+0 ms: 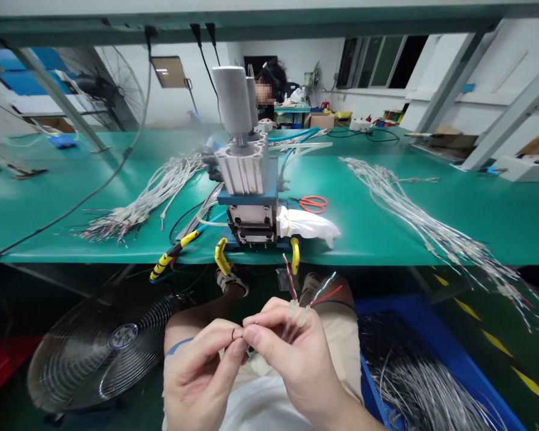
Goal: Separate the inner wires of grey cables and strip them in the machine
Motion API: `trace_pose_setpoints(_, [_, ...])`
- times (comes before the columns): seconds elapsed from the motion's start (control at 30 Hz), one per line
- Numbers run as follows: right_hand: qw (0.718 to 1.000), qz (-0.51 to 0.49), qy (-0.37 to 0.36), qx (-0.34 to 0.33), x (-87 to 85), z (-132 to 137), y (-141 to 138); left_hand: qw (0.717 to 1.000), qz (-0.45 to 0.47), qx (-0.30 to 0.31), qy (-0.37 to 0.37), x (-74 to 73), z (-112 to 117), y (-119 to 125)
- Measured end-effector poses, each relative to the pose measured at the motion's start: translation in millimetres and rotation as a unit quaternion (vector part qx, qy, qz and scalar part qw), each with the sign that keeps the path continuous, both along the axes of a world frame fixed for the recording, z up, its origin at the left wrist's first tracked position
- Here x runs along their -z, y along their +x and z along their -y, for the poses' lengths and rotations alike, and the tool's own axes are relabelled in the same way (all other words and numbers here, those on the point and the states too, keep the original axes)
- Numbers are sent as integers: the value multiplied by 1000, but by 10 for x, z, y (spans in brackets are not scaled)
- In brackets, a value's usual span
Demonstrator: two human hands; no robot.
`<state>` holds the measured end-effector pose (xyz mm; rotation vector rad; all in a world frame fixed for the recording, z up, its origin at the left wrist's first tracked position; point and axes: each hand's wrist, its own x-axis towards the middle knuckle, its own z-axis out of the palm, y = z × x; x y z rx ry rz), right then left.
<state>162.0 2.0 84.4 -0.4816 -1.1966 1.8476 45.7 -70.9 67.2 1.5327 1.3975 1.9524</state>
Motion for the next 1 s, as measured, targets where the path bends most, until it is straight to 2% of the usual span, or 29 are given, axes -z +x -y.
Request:
trace_pose_setpoints(0.1, [1000, 3, 14, 3, -5, 10, 7, 1000, -2, -2, -1, 6, 0, -1])
trace_pose_setpoints(0.3, [1000, -21, 6, -5, -18, 14, 1, 998, 23, 13, -50, -9, 4, 18])
trace_pose_setpoints(0.47, [999, -6, 28, 18, 11, -17, -16, 994, -24, 38, -101, -17, 16, 26])
trace_pose_setpoints(0.63, [998, 26, 31, 42, 20, -16, -33, 993, -85, -2, -79, -1, 10, 11])
trace_pose_setpoints(0.73, [998, 33, 31, 37, 19, -10, -40, 990, -119, -40, -60, 64, 18, 4])
trace_pose_setpoints(0.83, [997, 39, 43, 51, 21, -9, -39, 985, -146, -78, -54, 201, 47, -1])
trace_pose_setpoints(0.93, [997, 37, 28, 55, 23, -5, -24, 983, -150, -70, -81, 333, 78, -44])
trace_pose_setpoints(1.0, [997, 32, 8, 66, 27, -4, -4, 984, -130, -69, -104, 338, 98, -117])
